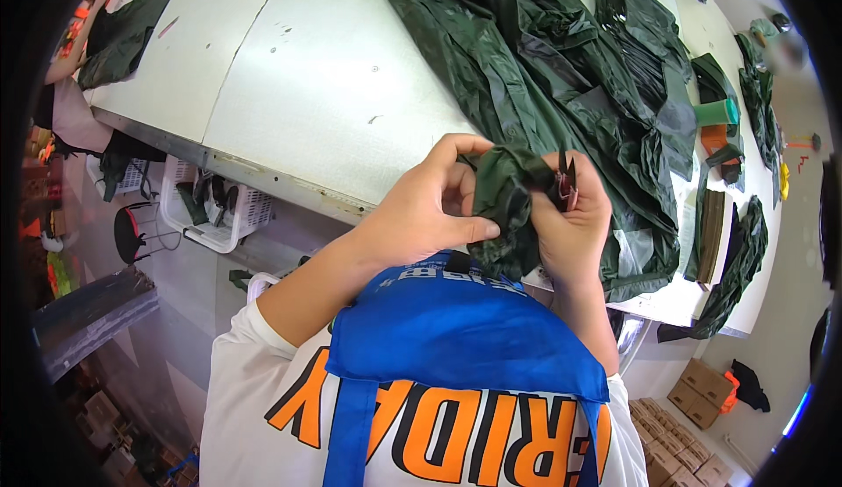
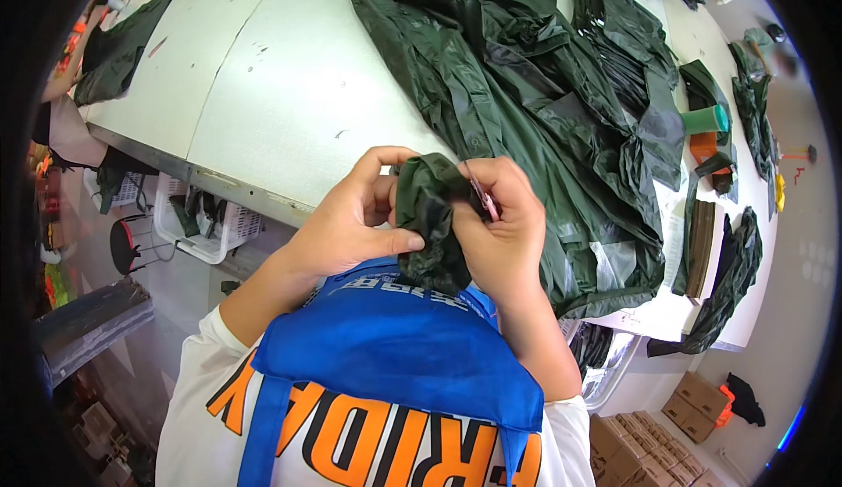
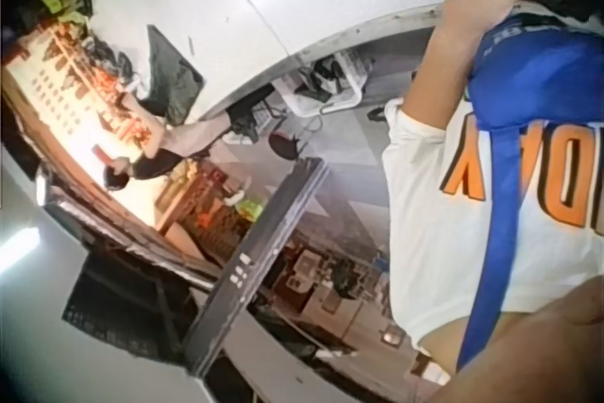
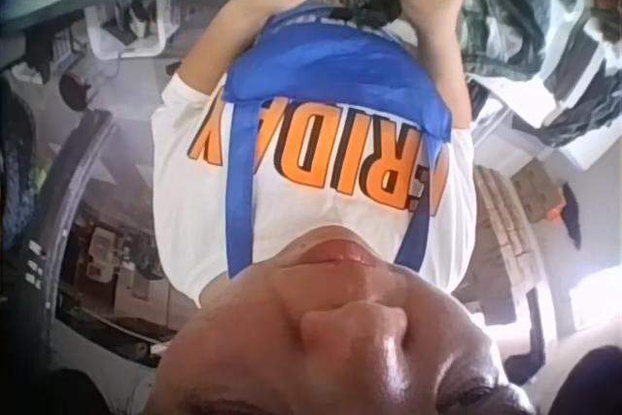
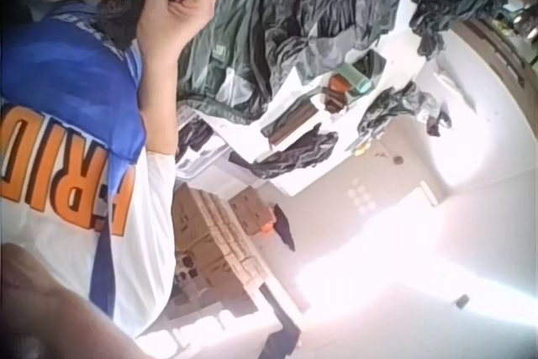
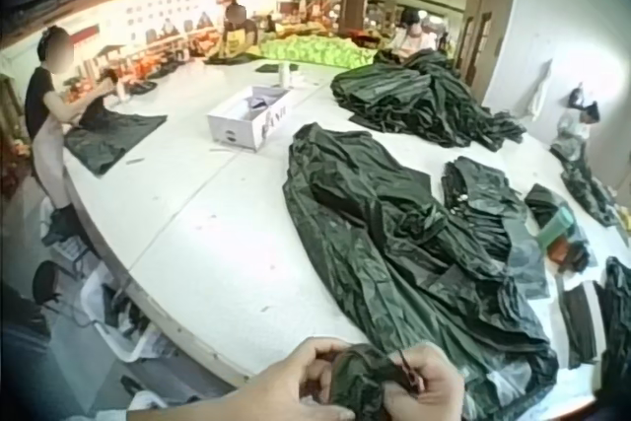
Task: The person folds a dark green garment on a white table, then uses a small blade to cut a tag or thread from the garment. They continue to unfold, smooth, and refold the garment, handling it repeatedly.
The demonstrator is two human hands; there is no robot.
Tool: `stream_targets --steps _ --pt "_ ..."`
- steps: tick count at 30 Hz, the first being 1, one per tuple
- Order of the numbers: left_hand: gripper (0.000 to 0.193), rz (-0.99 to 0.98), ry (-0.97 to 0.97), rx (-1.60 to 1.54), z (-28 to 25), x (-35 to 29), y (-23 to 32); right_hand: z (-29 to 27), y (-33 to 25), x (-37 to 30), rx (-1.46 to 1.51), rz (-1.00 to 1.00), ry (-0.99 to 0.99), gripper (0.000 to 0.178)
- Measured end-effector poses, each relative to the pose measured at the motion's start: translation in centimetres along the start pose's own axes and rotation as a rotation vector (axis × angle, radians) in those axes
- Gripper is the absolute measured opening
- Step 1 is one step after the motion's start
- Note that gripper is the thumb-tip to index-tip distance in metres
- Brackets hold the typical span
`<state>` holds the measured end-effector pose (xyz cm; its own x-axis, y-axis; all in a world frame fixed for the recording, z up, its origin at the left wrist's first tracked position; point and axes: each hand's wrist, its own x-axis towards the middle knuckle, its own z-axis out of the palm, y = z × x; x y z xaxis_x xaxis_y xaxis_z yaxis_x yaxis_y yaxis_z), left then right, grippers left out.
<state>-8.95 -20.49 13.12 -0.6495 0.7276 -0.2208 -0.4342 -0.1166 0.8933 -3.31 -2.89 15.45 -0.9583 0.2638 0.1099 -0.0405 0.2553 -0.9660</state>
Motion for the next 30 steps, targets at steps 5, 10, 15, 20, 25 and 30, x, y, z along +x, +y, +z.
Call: stream_targets --steps 5,10,15,20,25,30 --pt "0.077 0.021 -0.079 0.088 -1.3 0.9 0.9 -0.1 -0.9 0.8 -0.064 -0.337 -0.179 0.03" --pt "0.035 0.152 -0.088 0.123 -2.5 -0.4 0.3 1.7 -0.9 0.0 -0.151 -0.363 -0.122 0.03" --pt "0.017 0.356 0.702 0.967 -6.5 -2.4 1.6 3.3 0.1 -0.9 0.096 -0.139 -0.36 0.027" --pt "0.012 0.374 0.879 0.307 -11.6 -4.8 1.5 4.3 5.0 -1.2 0.017 0.124 -0.136 0.011" --pt "0.024 0.219 0.635 -0.181 -9.5 -5.0 2.4 6.4 5.0 0.9 0.233 0.158 -0.243 0.023" --pt "0.023 0.146 0.599 0.629 -14.3 -6.5 5.0 2.9 14.8 1.9 -0.318 0.003 -0.082 0.037"
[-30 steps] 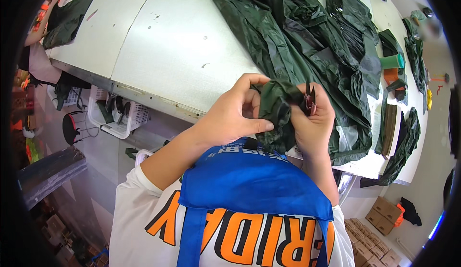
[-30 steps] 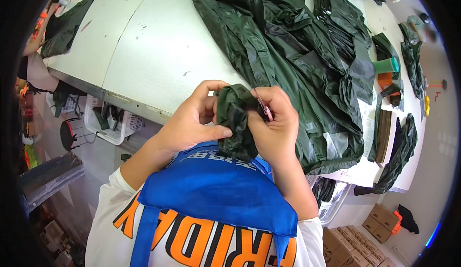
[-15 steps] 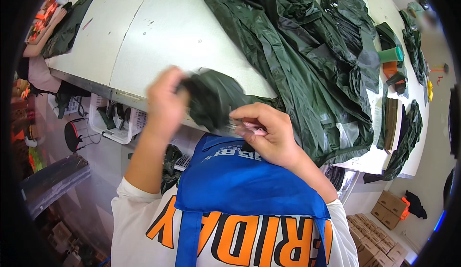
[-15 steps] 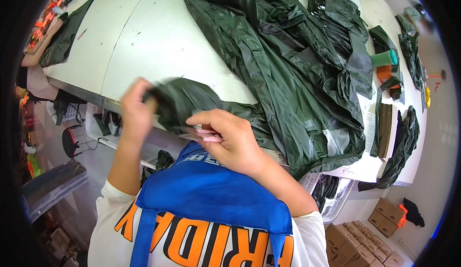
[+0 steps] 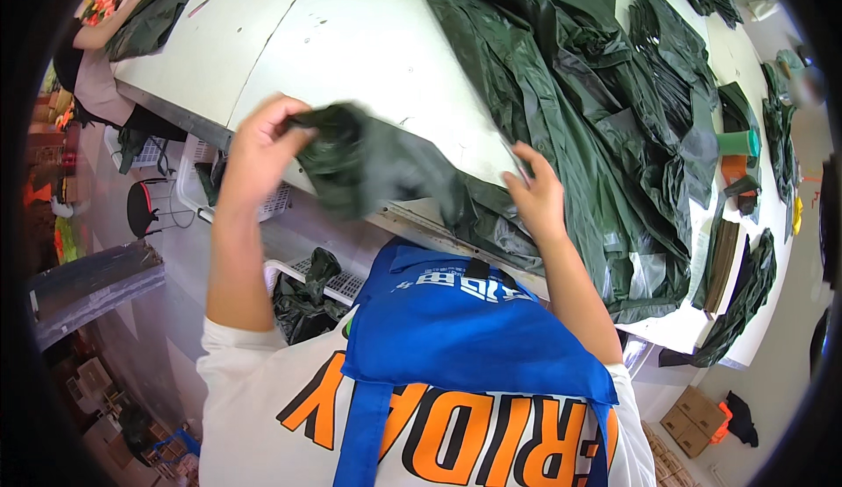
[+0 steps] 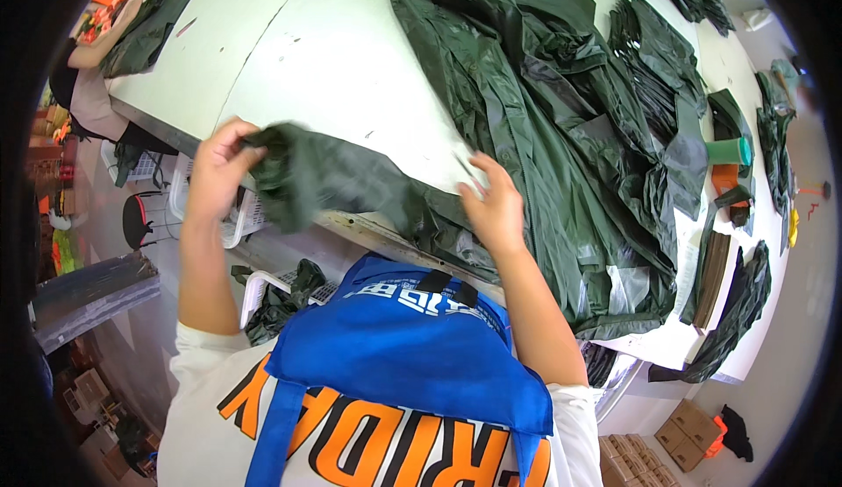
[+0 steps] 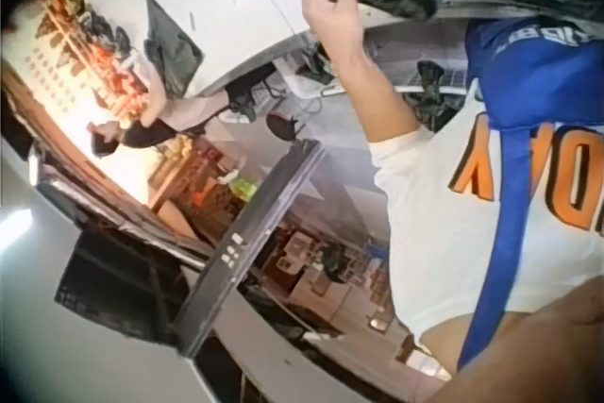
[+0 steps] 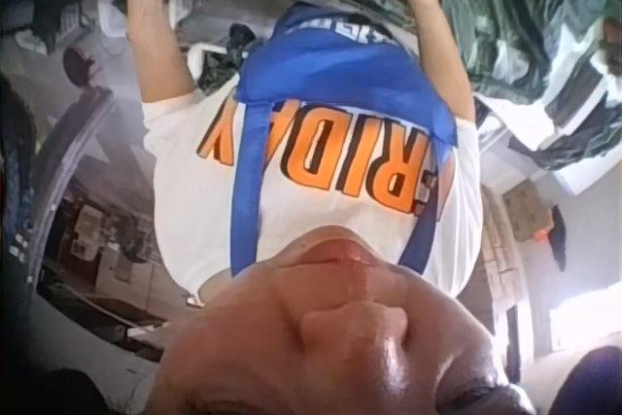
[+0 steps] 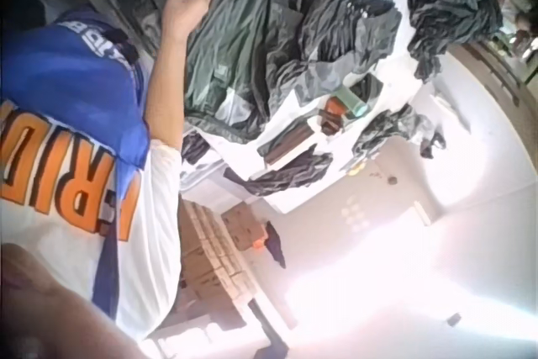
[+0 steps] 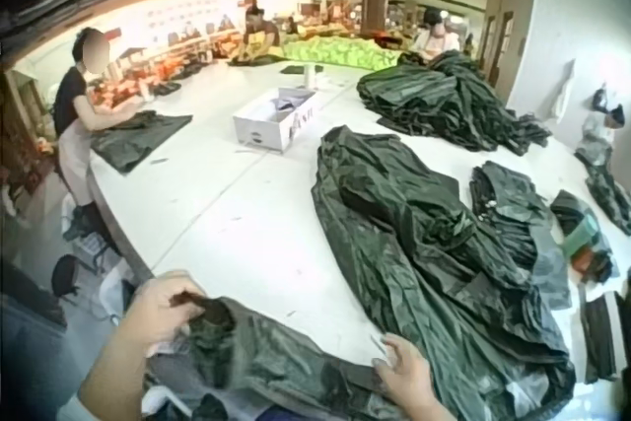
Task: The person folds a dark green garment on a white table, then uses a small blade to cut a tag or thread from the garment. They continue to unfold, smooth, and refold the garment, handling it repeatedly.
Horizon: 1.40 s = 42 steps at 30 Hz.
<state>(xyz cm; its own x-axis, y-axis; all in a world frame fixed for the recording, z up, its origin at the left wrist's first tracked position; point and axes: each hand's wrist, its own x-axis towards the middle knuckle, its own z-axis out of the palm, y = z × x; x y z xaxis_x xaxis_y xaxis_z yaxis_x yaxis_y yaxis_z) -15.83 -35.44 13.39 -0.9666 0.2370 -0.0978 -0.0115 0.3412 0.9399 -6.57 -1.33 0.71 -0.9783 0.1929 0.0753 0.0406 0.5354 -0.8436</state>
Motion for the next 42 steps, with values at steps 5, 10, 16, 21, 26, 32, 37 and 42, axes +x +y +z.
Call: stream_targets --steps 5,10,16,21,26,32,37,42 --pt "0.022 0.222 -0.097 0.441 -7.2 1.8 -7.5 -3.6 3.7 -2.2 -0.403 -0.081 0.117 0.012" --pt "0.022 0.02 -0.204 0.328 -4.9 0.9 -7.5 -2.8 3.1 -3.2 -0.354 -0.17 0.06 0.016" --pt "0.031 -0.626 -0.242 0.254 -7.5 -0.4 -11.0 1.2 2.6 -5.5 -0.4 -0.287 -0.384 0.028" --pt "0.048 -0.172 -0.173 0.872 -3.4 0.6 -14.1 1.9 3.8 -6.1 -0.486 -0.346 -0.404 0.03" --pt "0.04 -0.634 -0.144 0.093 -5.5 4.0 -17.0 1.8 4.2 -6.4 -0.518 -0.409 -0.387 0.03" --pt "0.041 -0.471 0.431 -0.829 -6.3 -1.5 -16.5 2.4 4.8 -6.4 -0.478 -0.402 -0.349 0.026" --pt "0.036 -0.3 0.374 -0.782 0.1 -8.9 -18.9 2.4 4.4 -6.4 -0.476 -0.379 -0.332 0.025" --pt "0.026 -0.127 0.55 0.042 1.1 -7.5 -17.4 2.2 4.6 -6.4 -0.49 -0.352 -0.359 0.029"
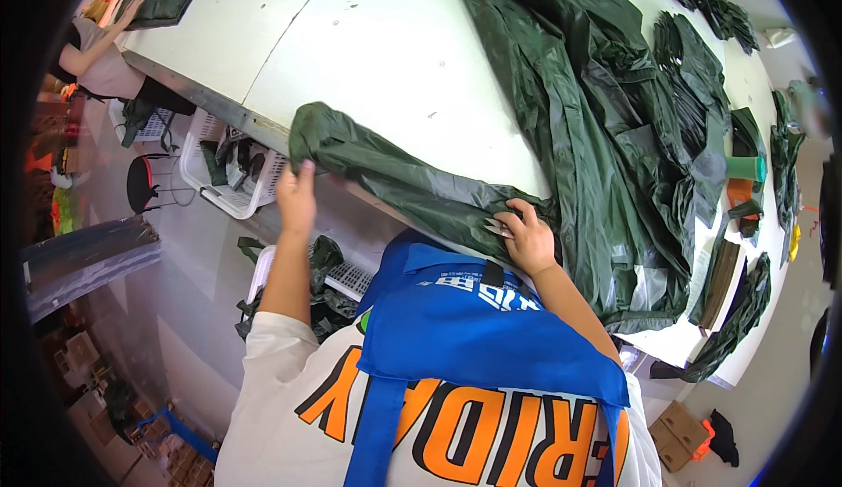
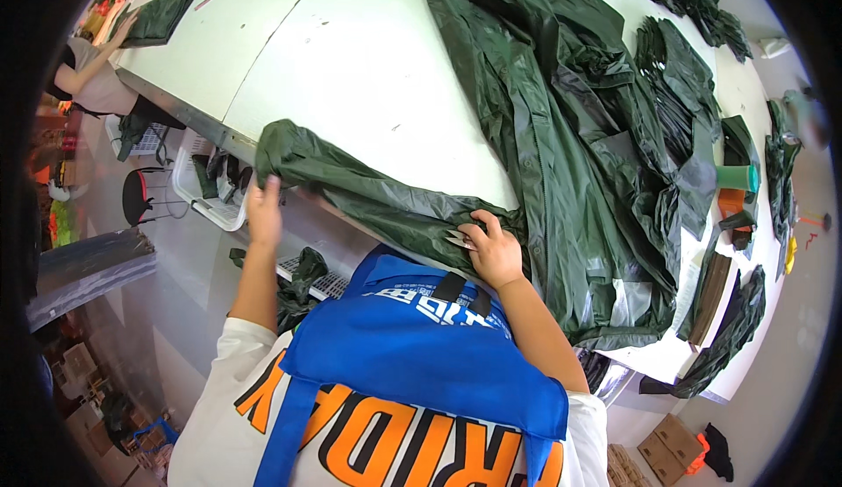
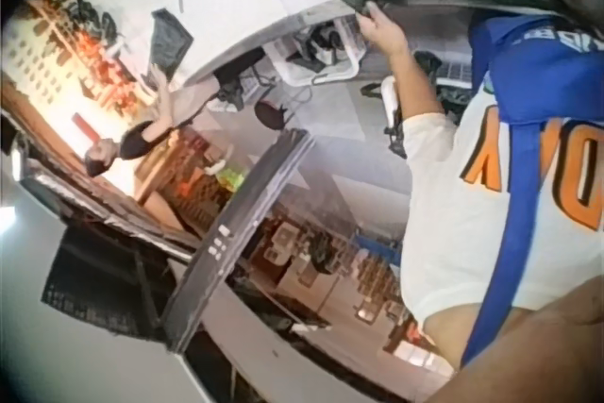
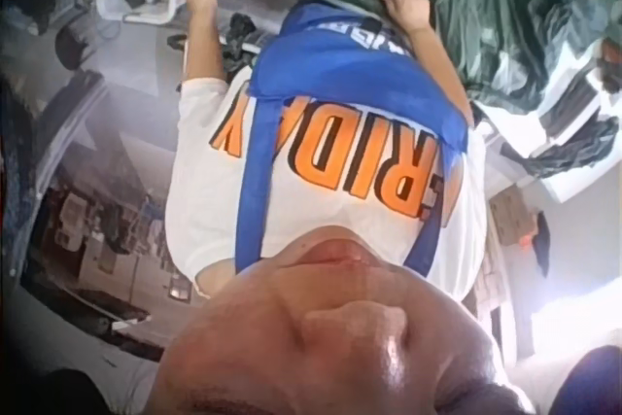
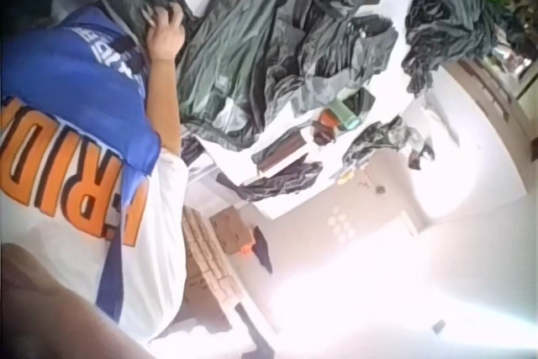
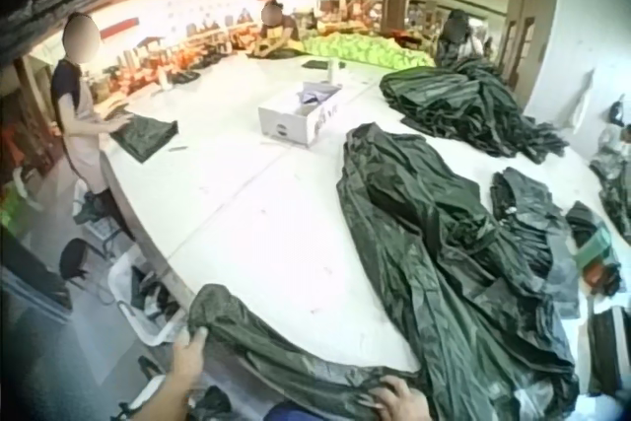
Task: The person folds a dark green garment on a white table, then uses a small blade to cut a tag or thread from the garment. They continue to unfold, smooth, and refold the garment, handling it repeatedly.
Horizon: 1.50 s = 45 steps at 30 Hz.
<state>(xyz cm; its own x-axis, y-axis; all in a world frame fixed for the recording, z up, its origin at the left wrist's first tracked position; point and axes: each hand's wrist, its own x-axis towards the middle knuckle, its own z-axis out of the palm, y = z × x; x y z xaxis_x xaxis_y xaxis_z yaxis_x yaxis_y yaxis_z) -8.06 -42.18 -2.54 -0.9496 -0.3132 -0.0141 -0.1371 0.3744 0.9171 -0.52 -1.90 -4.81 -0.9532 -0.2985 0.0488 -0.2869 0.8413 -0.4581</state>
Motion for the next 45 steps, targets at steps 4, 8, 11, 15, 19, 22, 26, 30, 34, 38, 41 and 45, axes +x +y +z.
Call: stream_targets --steps 4,8,11,15,19,22,26,30,34,38,41,45 --pt "0.024 -0.007 0.019 0.078 -4.6 3.5 1.8 -0.4 0.1 0.0 0.056 0.01 -0.058 0.032" --pt "0.037 -0.109 -0.189 0.953 -7.3 5.3 0.3 -2.0 1.0 1.2 0.215 0.066 0.192 0.028" --pt "0.05 0.231 -0.031 0.89 -3.4 5.6 4.2 -5.7 1.1 4.6 0.037 0.374 0.353 0.042" --pt "0.061 0.082 -0.438 0.135 13.2 3.4 7.5 -7.2 4.7 7.6 -0.163 0.599 0.342 0.062" --pt "0.073 0.215 -0.481 0.245 29.1 0.0 9.0 -8.9 9.0 7.7 0.052 0.611 0.43 0.031" --pt "0.036 0.01 -0.414 0.023 31.9 2.0 9.2 -12.9 5.2 8.4 0.396 0.712 0.332 0.026" --pt "0.014 0.226 -0.449 -0.268 26.5 1.3 13.3 -16.5 5.3 5.4 0.677 0.652 0.628 0.021" --pt "0.021 0.365 -0.507 -0.648 19.1 0.2 17.1 -18.7 6.4 2.0 0.93 0.829 0.717 0.009" --pt "0.035 0.233 -0.729 -0.229 20.2 -1.3 14.6 -15.5 8.4 -0.5 1.127 0.986 0.596 0.009" --pt "0.06 -0.422 -0.977 -0.405 26.1 -2.5 8.8 -18.3 2.8 2.3 1.296 0.902 0.696 0.008" --pt "0.063 -0.964 -0.854 -1.205 29.0 0.5 7.5 -20.6 -2.0 3.7 1.386 0.832 0.56 0.008" --pt "0.042 -0.888 -0.804 -1.559 28.1 3.7 12.7 -21.9 -4.8 2.5 1.564 0.715 0.342 0.013"
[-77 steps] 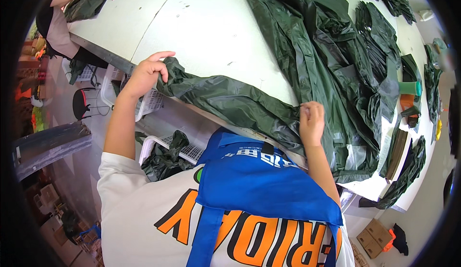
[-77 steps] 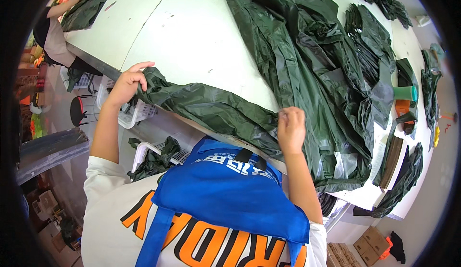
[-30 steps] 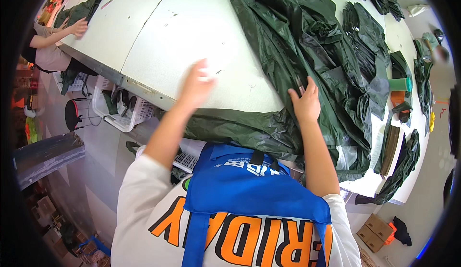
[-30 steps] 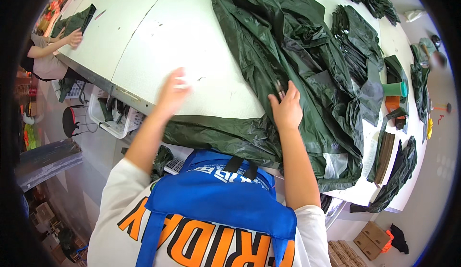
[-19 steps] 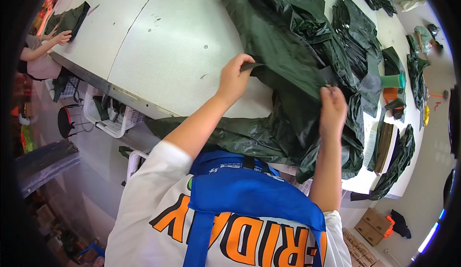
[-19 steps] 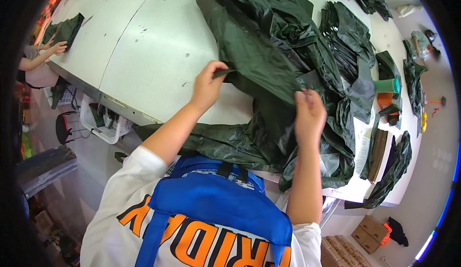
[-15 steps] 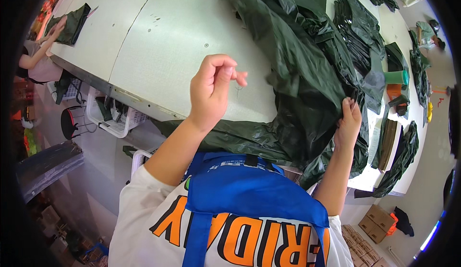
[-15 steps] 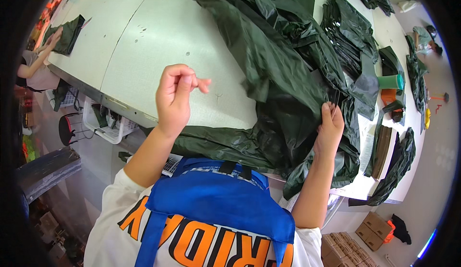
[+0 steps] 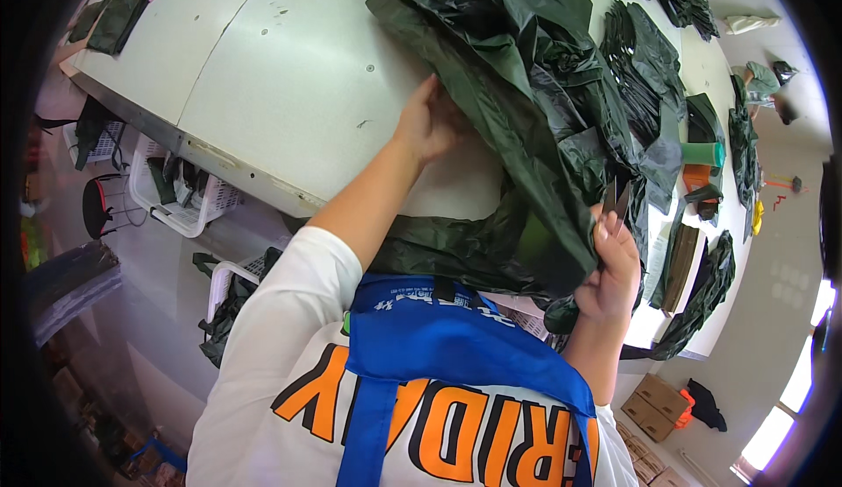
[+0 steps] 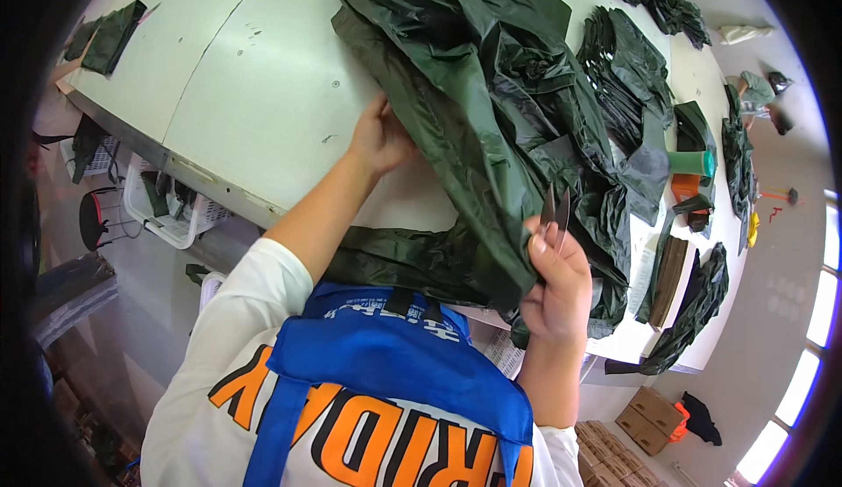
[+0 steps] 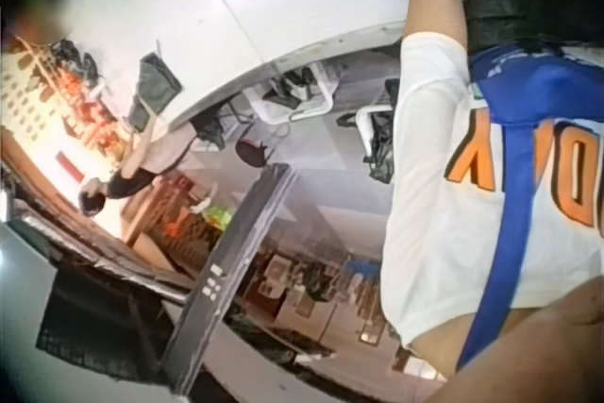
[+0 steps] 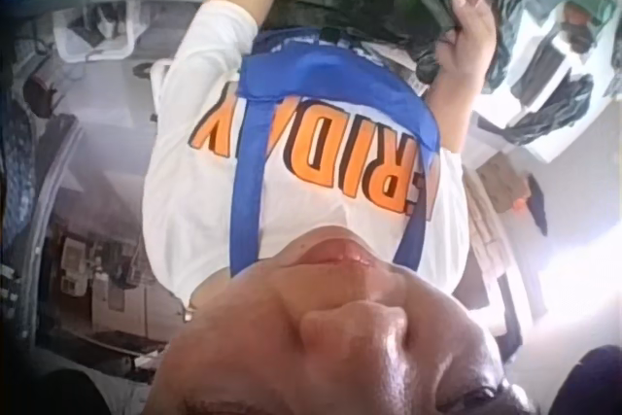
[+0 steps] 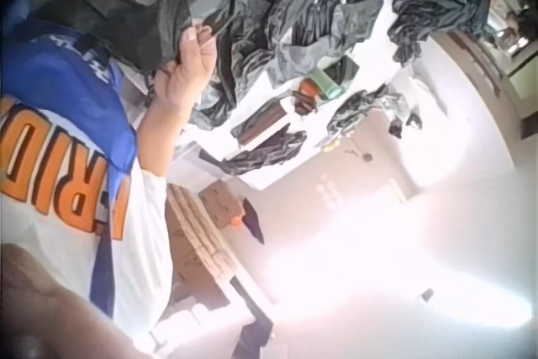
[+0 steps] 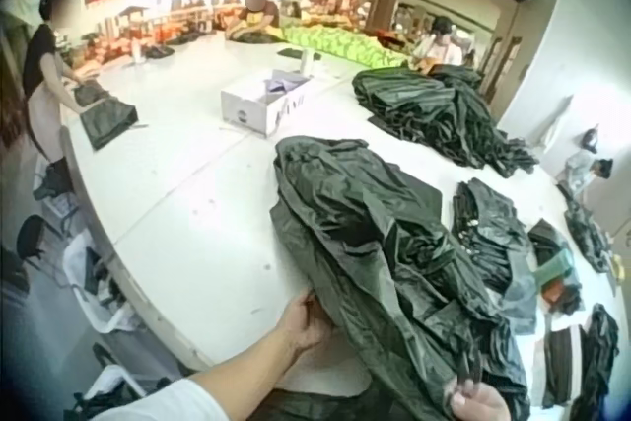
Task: The person folds a dark green garment on a white table, then uses a small blade to cut a tag or thread from the garment. They continue to unfold, smooth, and refold the garment, handling it repeatedly.
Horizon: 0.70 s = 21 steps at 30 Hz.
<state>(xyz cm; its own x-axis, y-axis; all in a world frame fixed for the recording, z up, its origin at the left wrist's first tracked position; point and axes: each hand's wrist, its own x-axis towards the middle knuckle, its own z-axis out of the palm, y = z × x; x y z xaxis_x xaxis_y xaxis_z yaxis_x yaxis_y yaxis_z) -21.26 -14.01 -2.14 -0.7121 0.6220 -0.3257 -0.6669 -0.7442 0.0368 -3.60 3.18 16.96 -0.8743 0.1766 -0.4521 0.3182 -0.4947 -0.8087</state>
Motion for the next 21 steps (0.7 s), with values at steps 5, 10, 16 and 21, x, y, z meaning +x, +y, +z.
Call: stream_targets --steps 5,10,16,21 --pt "0.03 0.272 -0.001 0.108 2.6 2.4 3.2 -1.1 0.3 -2.0 0.016 -0.078 -0.149 0.033" --pt "0.038 0.398 0.02 0.221 4.7 -2.4 7.8 -3.6 -1.9 -4.5 0.15 -0.248 -0.244 0.035" --pt "0.042 0.405 0.308 0.303 1.3 -1.0 8.5 -2.5 -1.4 -5.5 -0.112 0.15 -0.461 0.023" --pt "0.032 0.785 0.641 0.716 2.0 -7.0 15.2 -3.5 -2.2 -5.9 -0.341 0.122 -0.486 0.025"
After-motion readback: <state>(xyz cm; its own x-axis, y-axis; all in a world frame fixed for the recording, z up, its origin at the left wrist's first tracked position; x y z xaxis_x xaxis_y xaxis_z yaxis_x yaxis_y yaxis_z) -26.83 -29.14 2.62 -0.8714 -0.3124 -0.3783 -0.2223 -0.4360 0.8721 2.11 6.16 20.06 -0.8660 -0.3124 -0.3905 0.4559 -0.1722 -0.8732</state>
